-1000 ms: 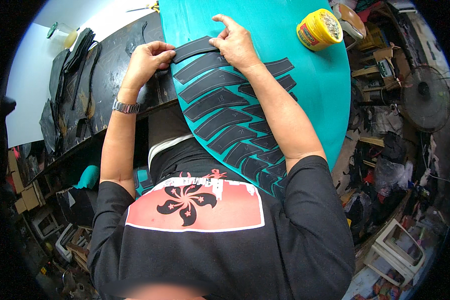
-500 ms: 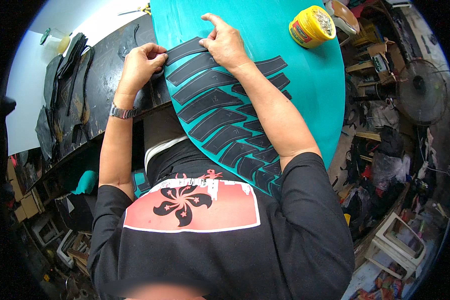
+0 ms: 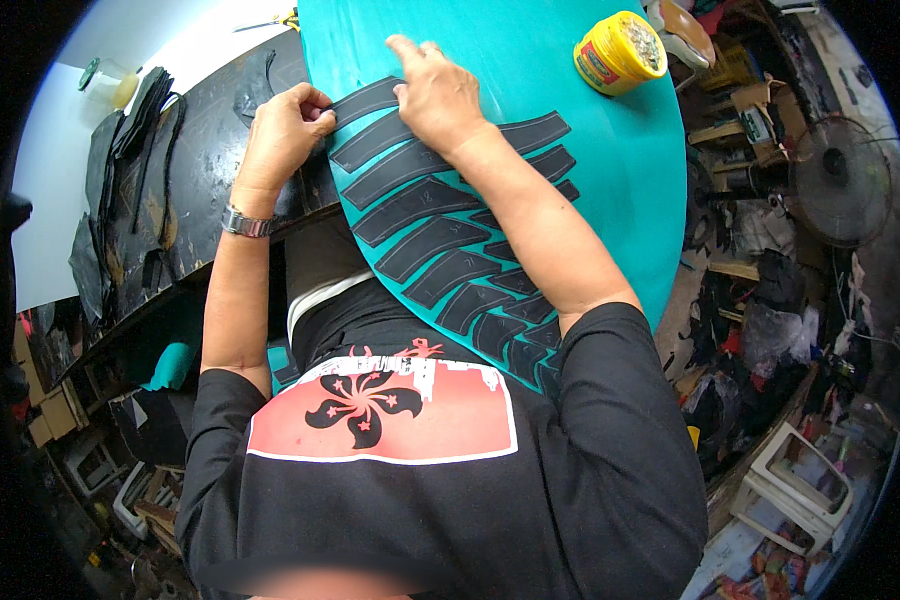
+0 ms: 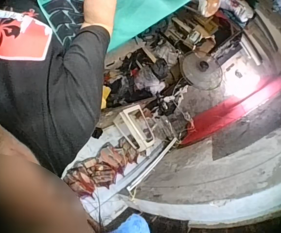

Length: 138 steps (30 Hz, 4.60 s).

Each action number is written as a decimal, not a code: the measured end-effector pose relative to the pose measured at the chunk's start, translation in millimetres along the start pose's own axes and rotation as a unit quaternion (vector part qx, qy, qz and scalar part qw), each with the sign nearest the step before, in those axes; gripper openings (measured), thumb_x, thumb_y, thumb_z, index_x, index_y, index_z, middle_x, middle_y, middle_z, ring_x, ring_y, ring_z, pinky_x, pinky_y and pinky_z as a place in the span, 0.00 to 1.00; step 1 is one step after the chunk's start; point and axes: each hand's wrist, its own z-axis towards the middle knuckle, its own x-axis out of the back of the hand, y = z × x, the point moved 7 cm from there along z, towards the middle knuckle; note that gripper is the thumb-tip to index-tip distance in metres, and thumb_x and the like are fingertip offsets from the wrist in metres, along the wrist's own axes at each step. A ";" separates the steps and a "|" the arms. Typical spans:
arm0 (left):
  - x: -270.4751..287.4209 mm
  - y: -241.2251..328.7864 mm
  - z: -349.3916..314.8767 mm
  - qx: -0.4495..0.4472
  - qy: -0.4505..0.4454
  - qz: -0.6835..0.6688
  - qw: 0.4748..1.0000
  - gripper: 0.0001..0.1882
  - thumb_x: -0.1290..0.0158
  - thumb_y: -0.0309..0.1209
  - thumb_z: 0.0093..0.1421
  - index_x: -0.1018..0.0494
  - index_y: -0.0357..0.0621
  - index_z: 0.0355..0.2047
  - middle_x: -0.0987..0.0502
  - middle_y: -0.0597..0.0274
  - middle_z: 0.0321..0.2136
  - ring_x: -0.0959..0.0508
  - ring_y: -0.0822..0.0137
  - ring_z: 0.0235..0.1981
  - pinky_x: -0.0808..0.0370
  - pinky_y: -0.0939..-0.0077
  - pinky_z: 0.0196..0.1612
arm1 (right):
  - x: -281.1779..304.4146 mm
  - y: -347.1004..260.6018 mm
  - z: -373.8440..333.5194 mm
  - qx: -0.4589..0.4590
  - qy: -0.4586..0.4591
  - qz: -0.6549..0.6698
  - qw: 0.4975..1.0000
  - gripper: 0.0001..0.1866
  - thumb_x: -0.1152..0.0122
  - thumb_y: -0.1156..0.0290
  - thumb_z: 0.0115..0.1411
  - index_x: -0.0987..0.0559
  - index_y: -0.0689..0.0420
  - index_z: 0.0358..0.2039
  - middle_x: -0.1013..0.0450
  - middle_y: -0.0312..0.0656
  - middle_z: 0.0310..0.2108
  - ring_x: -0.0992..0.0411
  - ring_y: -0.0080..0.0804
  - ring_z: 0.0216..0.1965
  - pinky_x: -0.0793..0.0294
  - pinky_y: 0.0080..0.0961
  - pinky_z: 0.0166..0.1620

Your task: The person arranges black rubber pieces in a staggered pattern on a teal board. They repeatedly pick up individual pieces, place them in sequence, and adjust alignment by hand.

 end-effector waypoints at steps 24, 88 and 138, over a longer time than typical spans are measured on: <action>67.9 -103.3 -8.2 0.044 0.161 -0.035 0.985 0.16 0.35 0.31 0.55 0.19 0.47 0.45 0.19 0.56 0.41 0.17 0.64 0.36 0.21 0.70 0.44 | -80.6 -128.0 40.9 0.214 -0.021 0.115 0.970 0.37 0.33 0.72 0.56 0.36 0.47 0.66 0.22 0.54 0.40 0.22 0.51 0.43 0.23 0.44 0.47; 4.3 -19.6 47.9 -0.012 0.016 -0.072 0.997 0.23 0.32 0.30 0.53 0.21 0.43 0.50 0.17 0.59 0.31 0.16 0.69 0.31 0.19 0.75 0.36 | -31.2 42.2 44.5 -0.057 0.029 0.218 0.974 0.34 0.29 0.79 0.51 0.27 0.55 0.61 0.25 0.36 0.25 0.29 0.19 0.22 0.25 0.19 0.28; 62.3 -61.2 -4.2 -0.015 0.142 0.232 0.962 0.12 0.39 0.39 0.56 0.17 0.47 0.35 0.18 0.52 0.36 0.18 0.53 0.40 0.22 0.59 0.46 | -24.2 -61.6 16.1 0.090 -0.039 0.322 0.942 0.28 0.37 0.63 0.63 0.30 0.55 0.62 0.21 0.48 0.36 0.22 0.39 0.34 0.22 0.31 0.40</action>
